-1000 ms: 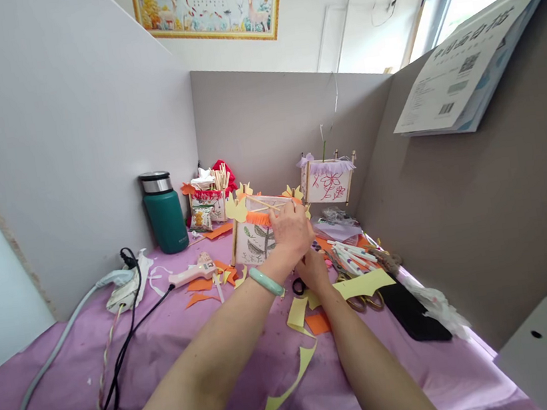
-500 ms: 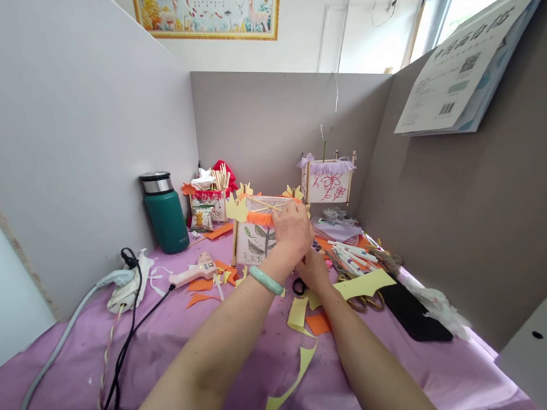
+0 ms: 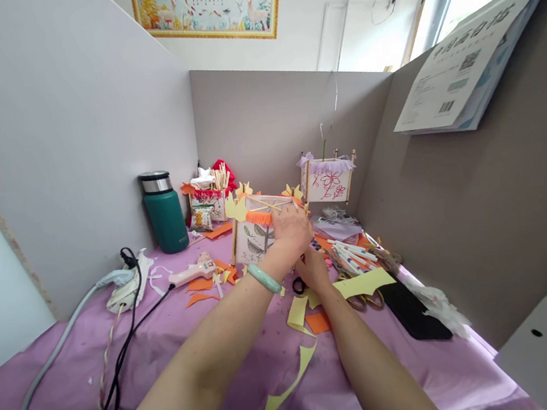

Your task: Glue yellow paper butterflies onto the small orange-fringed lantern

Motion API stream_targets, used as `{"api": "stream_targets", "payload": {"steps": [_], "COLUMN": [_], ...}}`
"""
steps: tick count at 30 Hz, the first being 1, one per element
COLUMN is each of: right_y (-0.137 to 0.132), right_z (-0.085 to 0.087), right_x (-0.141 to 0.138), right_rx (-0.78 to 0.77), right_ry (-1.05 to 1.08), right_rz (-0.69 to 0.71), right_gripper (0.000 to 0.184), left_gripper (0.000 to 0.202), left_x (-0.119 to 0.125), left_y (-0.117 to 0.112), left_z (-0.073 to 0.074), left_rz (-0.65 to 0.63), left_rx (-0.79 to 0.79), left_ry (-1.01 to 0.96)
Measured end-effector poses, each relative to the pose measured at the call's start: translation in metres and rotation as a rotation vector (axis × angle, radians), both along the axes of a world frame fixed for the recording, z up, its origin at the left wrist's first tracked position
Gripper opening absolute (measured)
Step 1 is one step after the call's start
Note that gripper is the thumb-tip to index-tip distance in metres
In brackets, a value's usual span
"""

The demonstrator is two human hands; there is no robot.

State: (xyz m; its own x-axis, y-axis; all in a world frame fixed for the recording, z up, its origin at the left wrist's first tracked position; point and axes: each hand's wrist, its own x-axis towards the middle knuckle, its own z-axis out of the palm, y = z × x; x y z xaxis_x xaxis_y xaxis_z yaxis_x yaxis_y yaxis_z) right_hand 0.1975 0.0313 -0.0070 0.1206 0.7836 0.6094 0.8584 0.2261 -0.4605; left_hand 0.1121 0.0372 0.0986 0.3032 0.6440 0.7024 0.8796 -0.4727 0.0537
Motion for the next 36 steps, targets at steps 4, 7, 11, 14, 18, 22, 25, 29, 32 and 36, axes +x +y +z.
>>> {"api": "stream_targets", "payload": {"steps": [4,7,11,14,18,22,25,29,32,36], "right_y": [0.001,0.002,0.002,0.001,-0.001,-0.001,-0.002,-0.008,-0.012,-0.016], "right_z": [-0.001,-0.002,-0.003,-0.001,0.000,-0.001,-0.001,0.003,0.006,0.009], "right_x": [0.000,0.000,0.000,-0.001,-0.003,-0.004,-0.006,-0.010,-0.013,-0.008], "right_rx": [-0.006,0.003,0.032,0.056,0.073,0.072,0.041,0.006,0.009,0.158], "right_ry": [0.028,0.041,0.043,0.046,0.037,0.043,0.070,0.083,0.075,0.164], "right_rz": [-0.006,-0.010,0.010,0.034,0.058,0.087,0.150,0.279,0.340,0.222], "right_gripper": [0.019,0.020,0.023,0.026,0.032,0.036,0.033,0.032,0.036,0.047], "left_gripper": [0.027,0.026,0.025,0.024,0.024,0.023,0.020,0.014,0.015,0.019], "left_x": [-0.002,-0.004,-0.007,-0.011,-0.020,-0.032,-0.042,-0.064,-0.086,-0.104], "left_y": [0.002,0.003,0.002,0.004,0.011,0.020,0.027,0.032,0.034,0.035], "left_z": [0.000,0.000,0.001,0.002,0.003,0.006,0.011,0.021,0.029,0.039], "left_rz": [-0.023,-0.052,-0.101,-0.153,-0.255,-0.382,-0.464,-0.512,-0.566,-0.629], "left_rx": [-0.002,0.020,0.025,0.029,0.046,0.050,0.033,-0.048,-0.124,-0.196], "left_ry": [-0.014,-0.017,0.013,0.038,0.044,0.038,0.041,0.001,-0.002,0.019]}}
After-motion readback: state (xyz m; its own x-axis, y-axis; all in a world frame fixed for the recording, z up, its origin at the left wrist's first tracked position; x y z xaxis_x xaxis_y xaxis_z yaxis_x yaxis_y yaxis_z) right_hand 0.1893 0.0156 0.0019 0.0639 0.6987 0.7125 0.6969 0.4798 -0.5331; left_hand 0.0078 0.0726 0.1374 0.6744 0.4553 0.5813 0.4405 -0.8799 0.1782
